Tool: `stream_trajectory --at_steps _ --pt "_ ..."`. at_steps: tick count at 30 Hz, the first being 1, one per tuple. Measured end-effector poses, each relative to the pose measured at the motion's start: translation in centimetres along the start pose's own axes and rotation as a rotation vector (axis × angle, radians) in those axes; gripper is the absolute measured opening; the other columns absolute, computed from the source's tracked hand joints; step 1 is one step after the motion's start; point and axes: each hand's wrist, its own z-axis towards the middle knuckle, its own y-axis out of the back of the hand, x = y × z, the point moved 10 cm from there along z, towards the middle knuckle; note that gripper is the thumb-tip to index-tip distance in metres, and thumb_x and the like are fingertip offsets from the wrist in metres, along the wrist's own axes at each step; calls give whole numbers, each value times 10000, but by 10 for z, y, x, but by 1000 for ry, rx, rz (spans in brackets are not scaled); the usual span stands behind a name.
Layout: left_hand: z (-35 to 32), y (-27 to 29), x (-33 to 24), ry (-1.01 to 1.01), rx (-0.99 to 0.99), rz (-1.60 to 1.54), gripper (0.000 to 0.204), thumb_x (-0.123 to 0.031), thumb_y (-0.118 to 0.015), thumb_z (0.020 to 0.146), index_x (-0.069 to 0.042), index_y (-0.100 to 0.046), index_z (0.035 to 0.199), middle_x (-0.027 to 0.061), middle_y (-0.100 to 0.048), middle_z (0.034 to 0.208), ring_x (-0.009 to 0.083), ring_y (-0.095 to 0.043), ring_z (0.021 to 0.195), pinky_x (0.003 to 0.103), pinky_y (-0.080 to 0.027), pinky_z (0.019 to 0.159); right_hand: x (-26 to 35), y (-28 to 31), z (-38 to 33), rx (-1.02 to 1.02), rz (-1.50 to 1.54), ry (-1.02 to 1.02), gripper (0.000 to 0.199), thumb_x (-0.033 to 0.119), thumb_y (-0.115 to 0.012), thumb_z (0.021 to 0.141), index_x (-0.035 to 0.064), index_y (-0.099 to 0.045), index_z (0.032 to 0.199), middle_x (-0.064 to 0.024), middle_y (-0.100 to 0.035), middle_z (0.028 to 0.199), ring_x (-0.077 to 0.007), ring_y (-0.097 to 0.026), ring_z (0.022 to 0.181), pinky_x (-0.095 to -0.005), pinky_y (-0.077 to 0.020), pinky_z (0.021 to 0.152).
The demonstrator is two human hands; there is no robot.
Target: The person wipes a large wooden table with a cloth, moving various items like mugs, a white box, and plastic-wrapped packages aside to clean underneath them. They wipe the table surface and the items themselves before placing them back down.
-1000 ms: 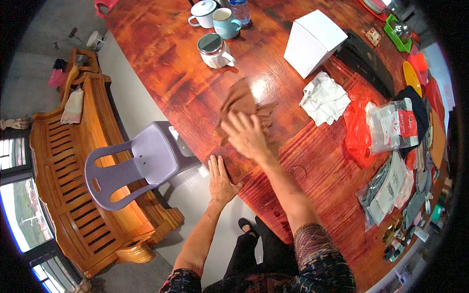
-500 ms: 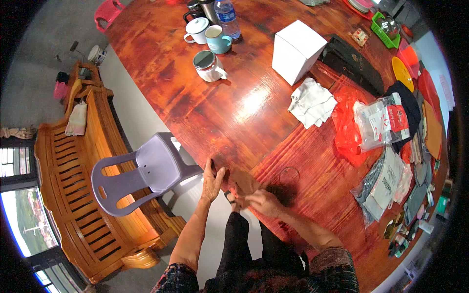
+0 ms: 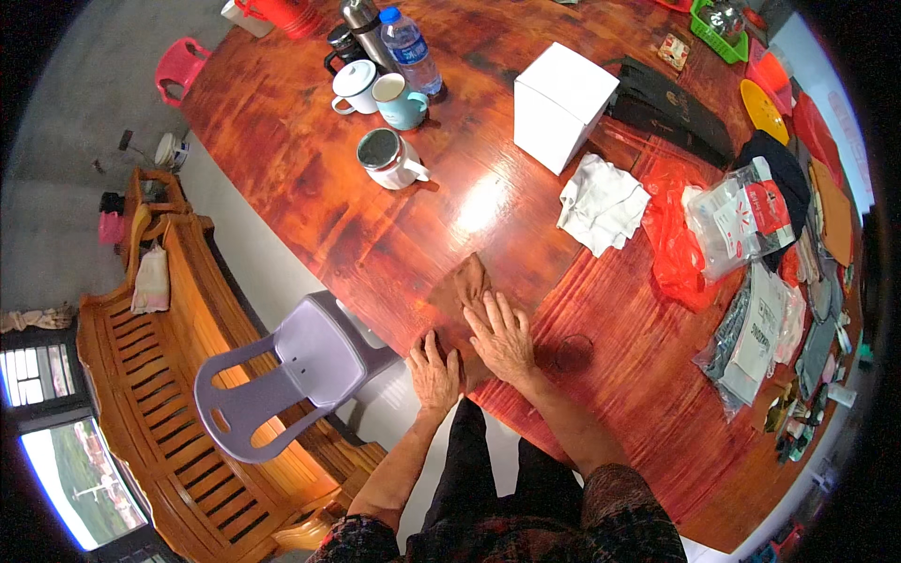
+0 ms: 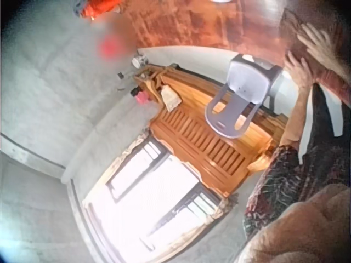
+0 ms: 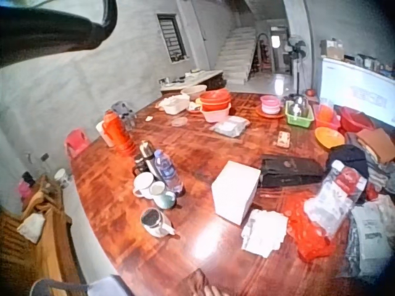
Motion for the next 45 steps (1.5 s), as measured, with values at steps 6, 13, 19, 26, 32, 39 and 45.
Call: stream_trajectory --at_steps 6,13,19,26,32,39,45 --pt "44 28 13 -68 13 -86 739 -176 -706 763 -31 -320 1377 268 -364 1285 439 -396 1142 489 -359 979 -9 -10 71 19 -30 -1 574 298 -663 814 189 -473 1344 -136 -393 1410 -304 -355 1307 -451 -338 973" --pt "139 76 5 -249 -120 -158 868 -109 -756 711 -12 -243 1404 266 -308 1341 439 -348 1246 459 -334 1050 -84 -16 169 -87 -129 -197 579 253 -615 856 211 -408 1395 -158 -320 1465 -346 -277 1355 -519 -300 1013" --pt "248 112 -6 -234 -256 -365 1030 -213 -837 656 26 -187 1419 251 -298 1378 390 -317 1295 452 -316 1072 -93 -13 199 -127 -155 -295 572 265 -643 835 103 -432 1342 -168 -339 1455 -323 -306 1346 -504 -333 1001" --pt "312 138 -51 -334 -239 -325 1178 -317 -899 558 31 -181 1425 231 -314 1387 361 -345 1289 438 -338 1068 7 -22 113 0 22 142 356 242 -620 843 113 -578 1171 -99 -505 1298 -279 -451 1226 -440 -412 917" --pt "340 118 -44 -273 -90 -382 1046 -274 -908 545 4 -305 1354 192 -458 1258 320 -477 1176 403 -408 1003 -22 4 70 -31 -109 -44 308 247 -599 859 185 -598 1160 -67 -505 1305 -264 -460 1226 -416 -385 913" --pt "329 119 -54 -351 -24 -359 872 -187 -882 604 -46 -344 1276 145 -508 1191 259 -530 1110 381 -448 951 -109 30 125 -419 -229 -428 314 128 -663 822 149 -595 1127 -104 -522 1227 -307 -482 1169 -454 -386 907" --pt "311 118 -48 -332 -85 -453 923 -188 -879 571 -26 -319 1287 165 -508 1163 283 -540 1067 397 -447 929 -150 41 158 -504 -88 -608 217 83 -672 804 116 -594 1005 -124 -524 1060 -325 -527 950 -426 -443 783"
